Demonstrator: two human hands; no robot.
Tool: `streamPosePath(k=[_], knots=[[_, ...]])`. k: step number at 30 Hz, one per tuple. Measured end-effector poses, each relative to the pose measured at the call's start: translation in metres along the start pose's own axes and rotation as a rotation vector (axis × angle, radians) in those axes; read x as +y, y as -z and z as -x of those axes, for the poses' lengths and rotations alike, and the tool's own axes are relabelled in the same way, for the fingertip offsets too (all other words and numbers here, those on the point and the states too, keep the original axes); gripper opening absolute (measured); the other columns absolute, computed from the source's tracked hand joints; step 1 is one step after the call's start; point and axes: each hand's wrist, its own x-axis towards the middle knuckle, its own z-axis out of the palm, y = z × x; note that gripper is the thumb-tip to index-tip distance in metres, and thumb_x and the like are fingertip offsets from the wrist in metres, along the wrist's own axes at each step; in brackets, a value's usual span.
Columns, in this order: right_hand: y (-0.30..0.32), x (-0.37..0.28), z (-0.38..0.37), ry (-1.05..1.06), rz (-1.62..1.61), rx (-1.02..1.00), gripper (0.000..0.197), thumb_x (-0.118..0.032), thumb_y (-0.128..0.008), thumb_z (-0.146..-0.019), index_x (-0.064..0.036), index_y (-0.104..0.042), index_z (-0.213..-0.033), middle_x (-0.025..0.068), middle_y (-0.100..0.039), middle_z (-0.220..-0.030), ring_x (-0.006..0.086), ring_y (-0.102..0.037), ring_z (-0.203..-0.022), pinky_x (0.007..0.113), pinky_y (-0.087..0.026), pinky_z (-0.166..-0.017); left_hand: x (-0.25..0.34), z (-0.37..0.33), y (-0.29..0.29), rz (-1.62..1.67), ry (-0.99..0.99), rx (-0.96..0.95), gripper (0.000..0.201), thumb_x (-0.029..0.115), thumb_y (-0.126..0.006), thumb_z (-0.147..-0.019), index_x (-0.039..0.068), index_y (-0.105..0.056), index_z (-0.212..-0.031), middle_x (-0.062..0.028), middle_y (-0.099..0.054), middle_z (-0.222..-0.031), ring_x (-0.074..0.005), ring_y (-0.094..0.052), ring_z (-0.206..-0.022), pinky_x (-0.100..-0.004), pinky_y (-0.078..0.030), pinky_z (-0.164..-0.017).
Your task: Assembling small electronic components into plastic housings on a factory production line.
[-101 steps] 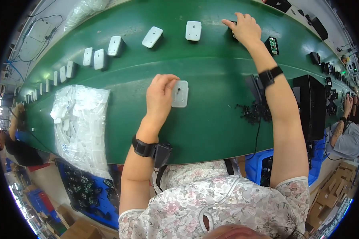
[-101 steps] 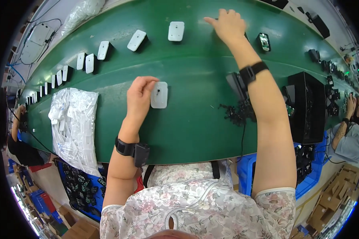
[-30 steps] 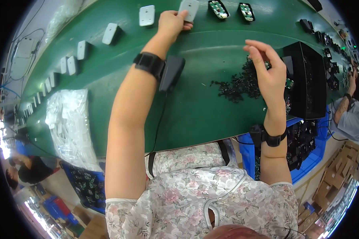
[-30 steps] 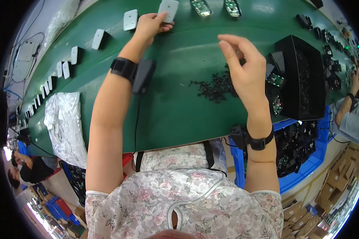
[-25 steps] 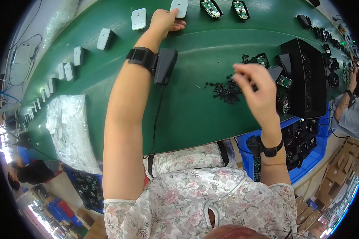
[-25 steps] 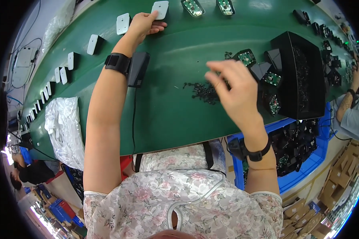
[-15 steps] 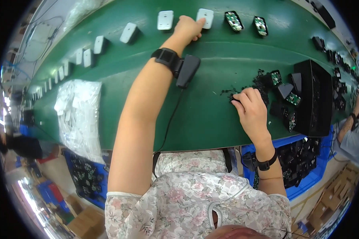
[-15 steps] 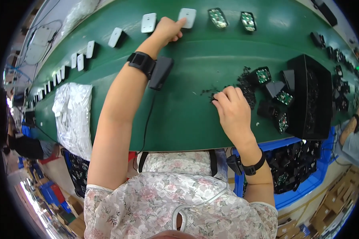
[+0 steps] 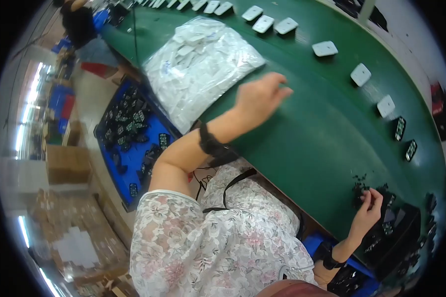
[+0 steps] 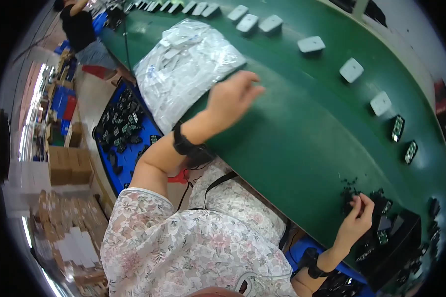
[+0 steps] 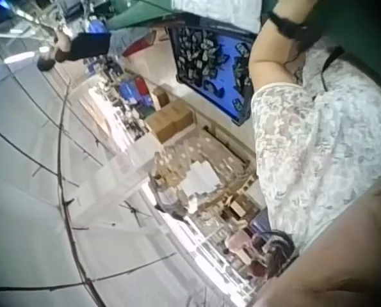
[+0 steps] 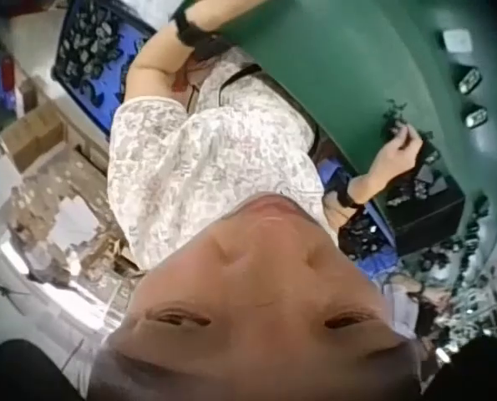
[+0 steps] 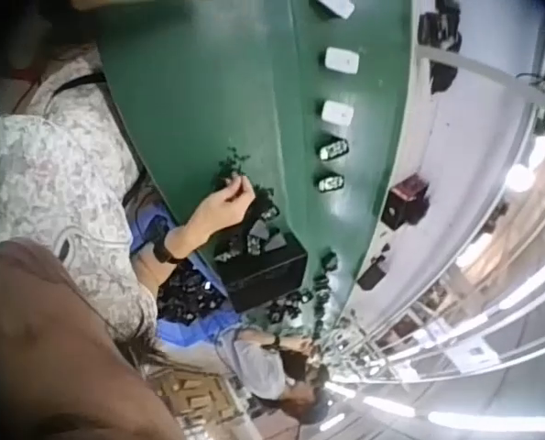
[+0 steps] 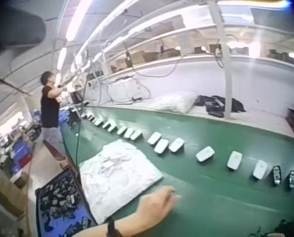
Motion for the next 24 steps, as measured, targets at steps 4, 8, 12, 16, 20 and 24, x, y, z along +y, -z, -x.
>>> streamPosePath(k=[4, 8, 12, 16, 20, 24], knots=[[0.007, 0.007, -0.012, 0.034, 0.029, -0.051, 0.014, -0.007, -0.053, -0.093, 0.0013, -0.061, -0.102, 0.0024, -0.059, -0.080, 0.0073, -0.051, -0.068, 0.020, -0.042, -0.063, -0.100, -0.003, 0.064, -0.253, 0.138, 0.264, 0.011, 0.011, -0.058, -0.087, 0.004, -0.061, -0.095, -0.0148, -0.064, -0.083, -0.0294, -0.063, -0.070, -0.0372, -0.049, -0.065], [-0.005, -0.008, -0.016, 0.040, -0.096, -0.068, 0.018, -0.004, -0.052, -0.093, 0.0016, -0.061, -0.108, 0.0045, -0.062, -0.085, 0.0085, -0.054, -0.071, 0.021, -0.045, -0.067, -0.189, -0.008, 0.108, -0.679, 0.163, 0.229, 0.019, 0.003, -0.059, -0.077, 0.006, -0.062, -0.096, -0.0116, -0.062, -0.106, -0.0303, -0.057, -0.099, -0.0414, -0.048, -0.079], [-0.020, -0.023, -0.019, 0.036, -0.248, -0.117, 0.017, -0.003, -0.052, -0.093, 0.0020, -0.061, -0.107, 0.0060, -0.063, -0.085, 0.0095, -0.057, -0.073, 0.021, -0.047, -0.069, -0.223, -0.011, 0.129, -0.901, 0.096, 0.017, 0.019, 0.008, -0.059, -0.074, 0.008, -0.065, -0.093, -0.0098, -0.060, -0.102, -0.0277, -0.053, -0.105, -0.0406, -0.047, -0.080], [-0.016, -0.024, -0.019, -0.050, -0.164, -0.179, 0.015, -0.003, -0.052, -0.093, 0.0020, -0.060, -0.105, 0.0054, -0.062, -0.084, 0.0088, -0.057, -0.073, 0.022, -0.047, -0.067, -0.205, -0.042, 0.103, -1.038, 0.056, -0.151, 0.014, 0.015, -0.058, -0.075, 0.008, -0.068, -0.083, -0.0110, -0.061, -0.096, -0.0261, -0.056, -0.098, -0.0403, -0.049, -0.076], [-0.036, -0.049, -0.022, 0.050, -0.219, -0.222, 0.007, -0.004, -0.055, -0.090, 0.0005, -0.060, -0.093, 0.0033, -0.059, -0.079, 0.0078, -0.055, -0.072, 0.021, -0.045, -0.065, -0.276, -0.037, 0.117, -1.190, 0.052, -0.184, 0.018, 0.016, -0.055, -0.078, 0.003, -0.065, -0.072, -0.0156, -0.062, -0.081, -0.0306, -0.059, -0.086, -0.0424, -0.047, -0.078], [-0.041, -0.043, -0.033, 0.271, -0.136, -0.146, 0.006, 0.001, -0.058, -0.082, 0.0013, -0.059, -0.088, 0.0101, -0.060, -0.082, 0.0175, -0.058, -0.072, 0.027, -0.047, -0.066, -0.305, -0.040, 0.122, -1.156, -0.305, -0.346, 0.017, 0.014, -0.048, -0.089, 0.002, -0.060, -0.095, -0.0176, -0.059, -0.095, -0.0336, -0.055, -0.094, -0.0452, -0.042, -0.085]])
